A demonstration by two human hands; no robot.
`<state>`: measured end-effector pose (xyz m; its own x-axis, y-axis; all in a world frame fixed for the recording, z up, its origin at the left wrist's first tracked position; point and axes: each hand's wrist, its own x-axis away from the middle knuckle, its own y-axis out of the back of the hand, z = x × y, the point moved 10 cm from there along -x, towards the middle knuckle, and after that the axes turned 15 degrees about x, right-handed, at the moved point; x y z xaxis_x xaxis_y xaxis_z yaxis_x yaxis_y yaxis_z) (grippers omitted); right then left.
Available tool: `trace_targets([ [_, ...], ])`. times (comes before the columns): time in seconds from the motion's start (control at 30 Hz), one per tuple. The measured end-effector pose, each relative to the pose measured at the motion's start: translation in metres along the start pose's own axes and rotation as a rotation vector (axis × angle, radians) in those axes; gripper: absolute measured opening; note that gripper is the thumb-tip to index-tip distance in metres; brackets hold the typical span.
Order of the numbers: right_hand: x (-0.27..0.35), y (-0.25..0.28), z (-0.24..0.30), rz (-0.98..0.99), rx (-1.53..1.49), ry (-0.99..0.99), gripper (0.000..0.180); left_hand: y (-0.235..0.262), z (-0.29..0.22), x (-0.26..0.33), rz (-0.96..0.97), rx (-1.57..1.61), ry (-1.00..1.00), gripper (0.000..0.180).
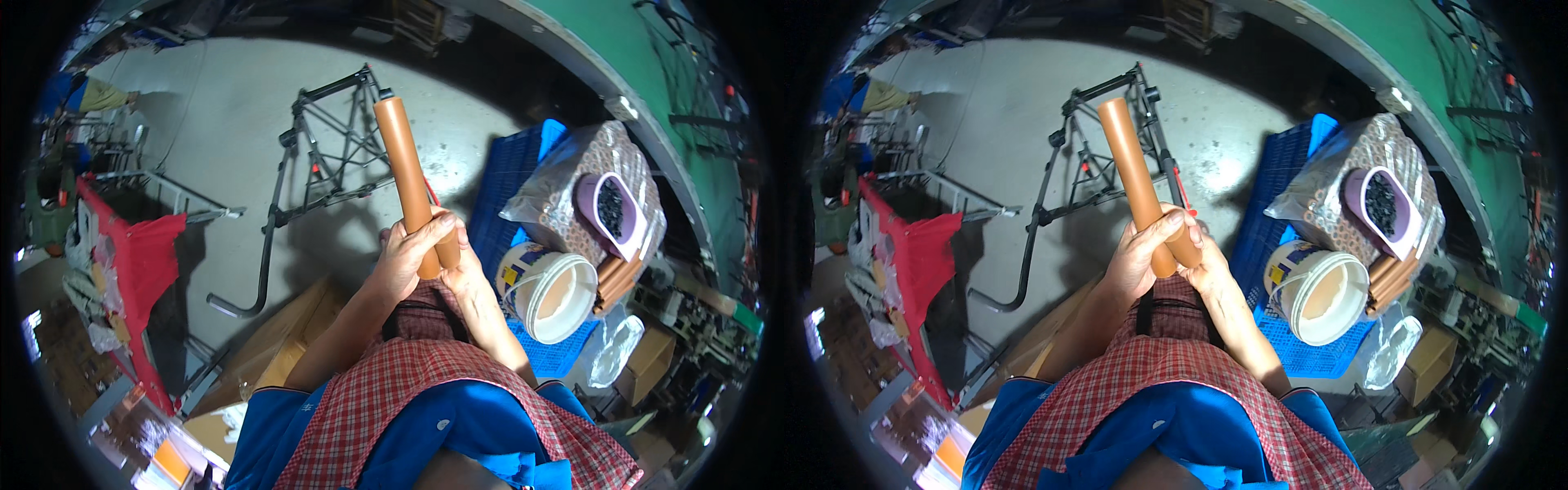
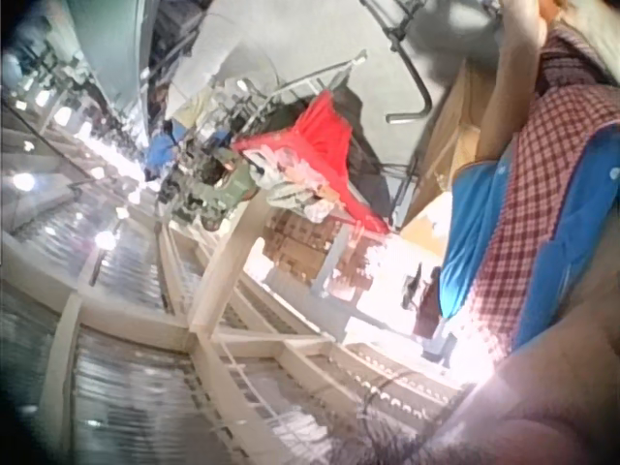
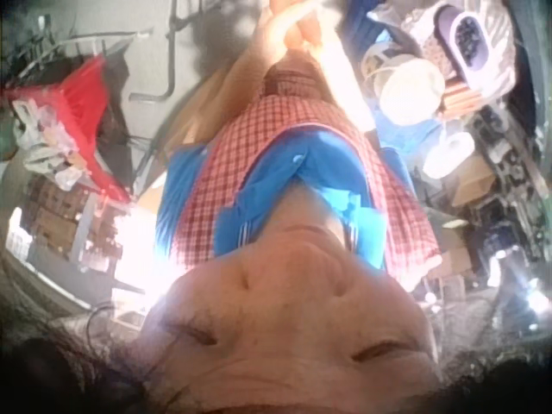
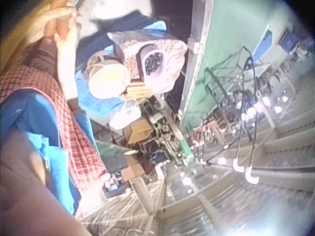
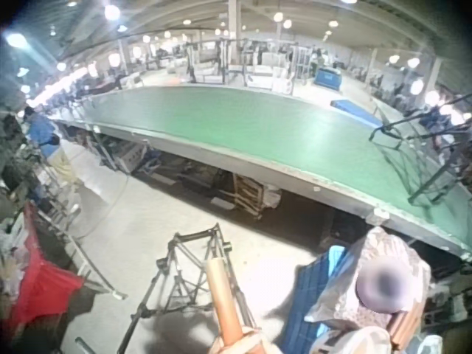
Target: The person repeatedly assembles walking aids by attaching brown foam handles and white foam sleeves to metal frames. They pick up frames, insert handles, and slide on sleeves, then place the assembled units onto a conveyor belt.
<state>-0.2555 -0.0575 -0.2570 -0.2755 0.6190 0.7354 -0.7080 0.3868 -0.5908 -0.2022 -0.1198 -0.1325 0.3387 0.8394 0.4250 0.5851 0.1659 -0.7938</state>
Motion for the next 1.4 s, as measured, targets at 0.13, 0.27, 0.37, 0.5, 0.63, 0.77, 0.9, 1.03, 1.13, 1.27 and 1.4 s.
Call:
trace_targets([
  [0.13, -0.003, -0.026, 0.011, 0.134, 0.192, -0.040, 0.043, -0.002, -0.004, -0.008, 0.041, -0.028, 0.145, 0.025],
  [0.27, -0.007, -0.013, 0.004, 0.144, 0.210, -0.024, 0.038, -0.003, 0.012, -0.015, 0.190, 0.130, 0.280, 0.026],
  [0.37, -0.015, -0.015, 0.002, 0.276, 0.124, 0.010, 0.033, 0.002, 0.007, -0.017, 0.092, 0.122, 0.235, 0.025],
  [0.5, -0.025, -0.015, -0.003, 0.128, 0.080, -0.036, 0.027, 0.017, -0.019, 0.017, -0.511, -0.124, -0.353, 0.016],
  [0.63, -0.024, 0.008, 0.019, 0.063, 0.101, 0.027, 0.028, -0.006, -0.013, -0.003, -0.215, 0.005, -0.191, 0.017],
  [0.77, -0.035, 0.031, 0.045, 0.113, 0.160, 0.024, 0.029, -0.005, 0.002, -0.021, -0.174, 0.354, -0.116, 0.018],
  [0.9, -0.050, 0.056, 0.080, 0.194, 0.203, 0.020, 0.030, -0.029, 0.036, -0.051, -0.121, 0.413, -0.026, 0.020],
  [1.03, -0.063, 0.076, 0.138, 0.312, 0.173, 0.088, 0.031, -0.046, 0.027, -0.068, -0.089, 0.367, -0.190, 0.029],
  [1.13, -0.065, 0.069, 0.155, 0.548, 0.120, 0.068, 0.032, -0.034, 0.012, -0.067, -0.124, -0.040, -0.258, 0.037],
  [1.27, -0.062, 0.074, 0.099, 0.351, 0.245, 0.046, 0.037, -0.017, -0.105, 0.057, -0.026, 0.096, -0.564, 0.031],
  [1.4, -0.048, 0.027, -0.049, 0.309, 0.346, -0.272, 0.048, 0.092, -0.238, 0.201, -0.489, -0.103, -1.107, 0.027],
])
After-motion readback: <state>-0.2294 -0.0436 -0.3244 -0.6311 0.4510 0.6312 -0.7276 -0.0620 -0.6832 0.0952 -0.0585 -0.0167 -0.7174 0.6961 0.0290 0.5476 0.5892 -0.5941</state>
